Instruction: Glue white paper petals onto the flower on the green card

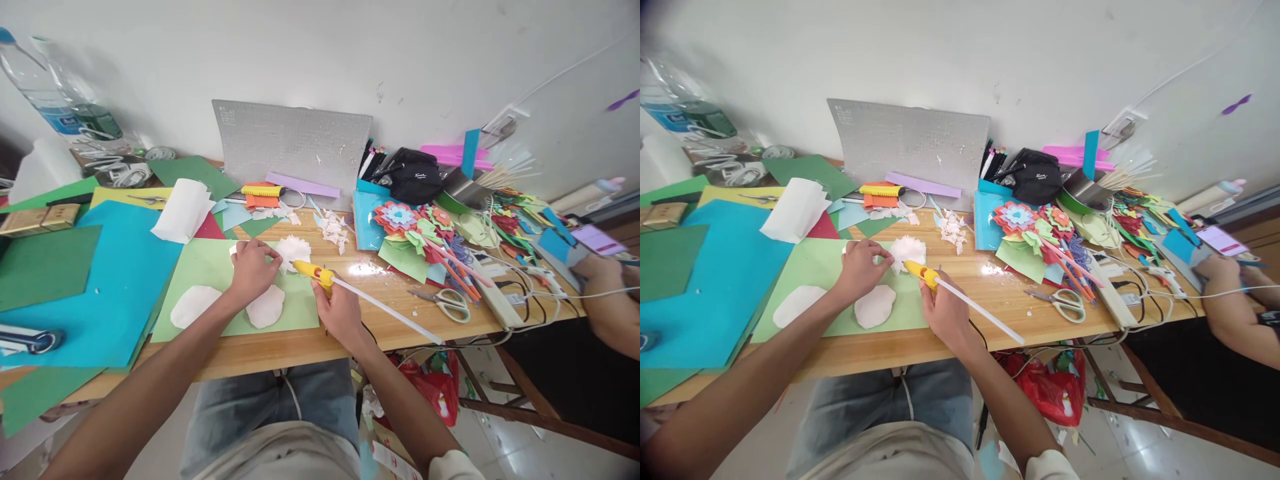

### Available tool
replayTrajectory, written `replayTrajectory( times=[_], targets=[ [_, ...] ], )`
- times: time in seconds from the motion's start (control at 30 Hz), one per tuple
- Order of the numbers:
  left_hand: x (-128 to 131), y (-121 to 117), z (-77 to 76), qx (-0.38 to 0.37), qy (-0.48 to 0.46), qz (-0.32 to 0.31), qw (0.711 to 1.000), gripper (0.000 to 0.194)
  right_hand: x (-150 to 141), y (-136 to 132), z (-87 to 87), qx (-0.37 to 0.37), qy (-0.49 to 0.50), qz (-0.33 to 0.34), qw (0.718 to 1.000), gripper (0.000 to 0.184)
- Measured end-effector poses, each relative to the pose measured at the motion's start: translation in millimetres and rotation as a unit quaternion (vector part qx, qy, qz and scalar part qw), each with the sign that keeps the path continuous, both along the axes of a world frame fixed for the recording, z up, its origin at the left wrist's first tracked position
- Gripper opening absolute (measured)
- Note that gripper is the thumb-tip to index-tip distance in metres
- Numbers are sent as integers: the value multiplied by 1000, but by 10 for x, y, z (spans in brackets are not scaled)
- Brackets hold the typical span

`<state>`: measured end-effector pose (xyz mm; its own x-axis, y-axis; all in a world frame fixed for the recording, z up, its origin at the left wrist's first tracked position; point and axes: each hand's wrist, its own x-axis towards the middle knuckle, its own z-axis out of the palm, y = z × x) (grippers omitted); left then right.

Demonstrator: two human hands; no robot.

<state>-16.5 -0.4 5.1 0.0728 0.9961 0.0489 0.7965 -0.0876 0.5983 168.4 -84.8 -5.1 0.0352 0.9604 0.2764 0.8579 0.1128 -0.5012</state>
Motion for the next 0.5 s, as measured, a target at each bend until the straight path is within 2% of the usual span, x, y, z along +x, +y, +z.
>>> replayTrajectory(
  times=[0.23, 0.37, 0.5],
  targets=[
    [-3, -4, 11, -1, 4, -2, 1000, 22, -18, -8, -8, 2, 38, -5, 999, 30],
    [9, -27, 49, -10, 3, -1, 1000, 22, 87, -101, 72, 38, 172, -10, 984, 29],
    [60, -77, 71, -19, 3, -8, 1000, 19, 404, -154, 98, 67, 290, -72, 952, 33]
  ],
)
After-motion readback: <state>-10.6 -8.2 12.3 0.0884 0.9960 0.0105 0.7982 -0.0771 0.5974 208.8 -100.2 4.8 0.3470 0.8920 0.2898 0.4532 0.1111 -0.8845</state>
